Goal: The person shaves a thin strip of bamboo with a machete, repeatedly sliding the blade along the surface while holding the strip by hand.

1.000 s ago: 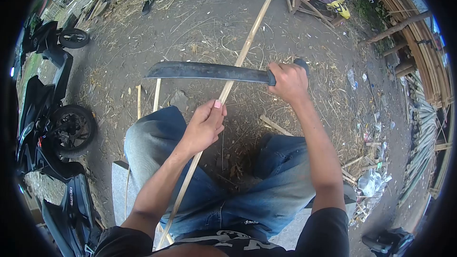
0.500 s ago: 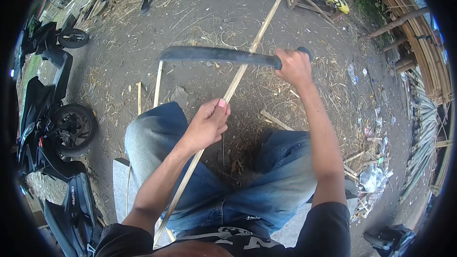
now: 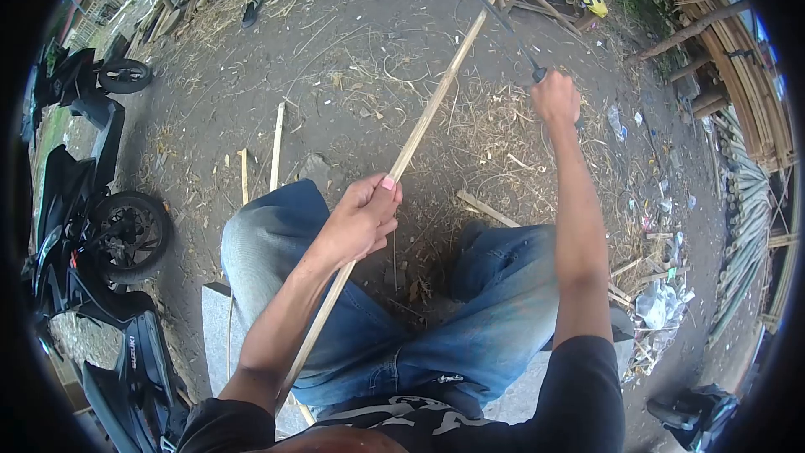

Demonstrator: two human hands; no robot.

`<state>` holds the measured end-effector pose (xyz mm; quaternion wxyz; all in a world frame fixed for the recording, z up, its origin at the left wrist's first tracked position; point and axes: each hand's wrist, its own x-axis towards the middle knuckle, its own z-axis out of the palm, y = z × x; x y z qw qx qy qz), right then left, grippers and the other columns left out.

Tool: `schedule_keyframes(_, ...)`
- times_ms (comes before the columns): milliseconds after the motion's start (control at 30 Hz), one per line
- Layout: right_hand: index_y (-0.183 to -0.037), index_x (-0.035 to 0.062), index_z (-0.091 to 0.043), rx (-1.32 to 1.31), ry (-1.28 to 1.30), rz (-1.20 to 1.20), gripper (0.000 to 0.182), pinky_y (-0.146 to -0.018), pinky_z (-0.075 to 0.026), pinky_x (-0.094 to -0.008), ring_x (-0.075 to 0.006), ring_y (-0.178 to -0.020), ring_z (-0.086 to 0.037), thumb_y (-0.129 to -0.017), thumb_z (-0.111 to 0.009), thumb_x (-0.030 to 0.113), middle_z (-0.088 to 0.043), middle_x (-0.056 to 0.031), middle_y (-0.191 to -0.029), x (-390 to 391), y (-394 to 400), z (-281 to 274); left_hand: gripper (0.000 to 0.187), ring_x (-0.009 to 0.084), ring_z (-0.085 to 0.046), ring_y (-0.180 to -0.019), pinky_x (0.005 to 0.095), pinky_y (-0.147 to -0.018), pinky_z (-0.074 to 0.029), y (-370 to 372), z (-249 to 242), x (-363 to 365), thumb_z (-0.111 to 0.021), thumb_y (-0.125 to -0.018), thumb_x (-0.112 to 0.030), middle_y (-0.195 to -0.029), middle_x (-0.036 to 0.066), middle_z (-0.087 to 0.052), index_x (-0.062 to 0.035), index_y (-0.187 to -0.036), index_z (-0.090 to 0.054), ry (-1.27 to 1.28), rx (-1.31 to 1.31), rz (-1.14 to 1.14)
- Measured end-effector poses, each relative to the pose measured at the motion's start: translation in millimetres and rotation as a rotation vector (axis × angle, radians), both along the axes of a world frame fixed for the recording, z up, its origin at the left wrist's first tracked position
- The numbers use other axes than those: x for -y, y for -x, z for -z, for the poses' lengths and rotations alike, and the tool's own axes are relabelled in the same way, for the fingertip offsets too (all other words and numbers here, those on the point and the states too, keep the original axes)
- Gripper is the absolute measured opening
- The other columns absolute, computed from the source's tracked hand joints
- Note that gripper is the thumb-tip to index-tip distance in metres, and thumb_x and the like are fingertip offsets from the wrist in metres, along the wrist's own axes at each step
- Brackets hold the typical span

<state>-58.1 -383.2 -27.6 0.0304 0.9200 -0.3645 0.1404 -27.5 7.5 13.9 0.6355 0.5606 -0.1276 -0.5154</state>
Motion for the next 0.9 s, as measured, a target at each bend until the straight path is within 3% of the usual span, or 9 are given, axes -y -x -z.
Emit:
schedule_keyframes(67, -0.099, 0.0005, -0.07, 0.154, -0.131, 0.198, 0.028, -0.084, -0.054, -0.0559, -0.0474, -0.093, -0.068, -0.084, -0.063, 0.023, -0.071, -0.0275, -0.09, 6, 20, 6, 0.032, 0.0017, -0.024, -0.047, 0.0214, -0.039, -0.019, 1, 3, 1, -0.037, -0.11, -0.035, -0.061, -0.008, -0.027, -0.0109, -0.093, -0.048, -0.005, 0.023, 0.031)
schedule_keyframes(200, -0.095, -0.0005, -0.07, 0.242, -0.166, 0.136, 0.028, -0.085, -0.052, -0.0559, -0.0484, -0.095, -0.067, -0.083, -0.064, 0.024, -0.069, -0.0301, -0.09, -2, 29, 5, 0.032, 0.0019, -0.024, -0.045, 0.0222, -0.038, -0.021, -9, 1, 9, -0.037, -0.111, -0.033, -0.061, -0.008, -0.029, -0.0078, -0.098, -0.051, 0.027, 0.07, -0.002)
schedule_keyframes(367, -0.09, 0.0022, -0.071, 0.282, -0.269, -0.09, 0.023, -0.076, -0.052, -0.0528, -0.0479, -0.084, -0.066, -0.081, -0.065, 0.023, -0.069, -0.027, -0.085, -40, 17, 1, 0.032, 0.0029, -0.031, -0.042, 0.0219, -0.036, -0.027, -6, 4, 17, -0.037, -0.111, -0.031, -0.062, -0.006, -0.036, -0.0055, -0.098, -0.052, 0.033, 0.056, -0.032)
schedule_keyframes(467, -0.087, 0.0039, -0.071, 0.261, -0.275, -0.205, 0.019, -0.071, -0.053, -0.051, -0.0455, -0.077, -0.067, -0.081, -0.065, 0.021, -0.068, -0.0244, -0.079, -66, 12, -11, 0.033, 0.0038, -0.034, -0.041, 0.0218, -0.035, -0.028, -5, 10, 20, -0.037, -0.11, -0.034, -0.063, -0.005, -0.039, -0.0065, -0.099, -0.051, 0.036, -0.09, -0.071)
schedule_keyframes(633, -0.076, 0.0064, -0.065, 0.208, -0.201, -0.43, 0.008, -0.059, -0.053, -0.0481, -0.0386, -0.06, -0.066, -0.076, -0.065, 0.014, -0.066, -0.016, -0.067, -97, 12, -15, 0.041, 0.0033, -0.028, -0.04, 0.0198, -0.031, -0.026, -9, 11, 20, -0.032, -0.109, -0.046, -0.061, -0.007, -0.033, -0.0107, -0.1, -0.051, 0.214, -0.395, -0.067)
schedule_keyframes(767, -0.08, 0.0073, -0.065, 0.184, -0.098, -0.548, 0.01, -0.056, -0.052, -0.0463, -0.0357, -0.059, -0.066, -0.071, -0.065, 0.011, -0.066, -0.0133, -0.065, -103, 14, -8, 0.048, 0.0013, -0.022, -0.038, 0.0181, -0.03, -0.022, -2, 8, 18, -0.032, -0.107, -0.056, -0.056, -0.009, -0.025, -0.0121, -0.097, -0.049, 0.205, -0.437, -0.002)
schedule_keyframes(900, -0.081, 0.0075, -0.065, 0.188, -0.083, -0.556, 0.011, -0.056, -0.052, -0.0461, -0.0354, -0.059, -0.066, -0.071, -0.065, 0.01, -0.066, -0.0133, -0.064, -106, 15, -12, 0.048, 0.0018, -0.022, -0.037, 0.0189, -0.03, -0.021, 0, 11, 17, -0.03, -0.107, -0.055, -0.056, -0.009, -0.025, -0.0123, -0.094, -0.047, 0.186, -0.451, 0.021)
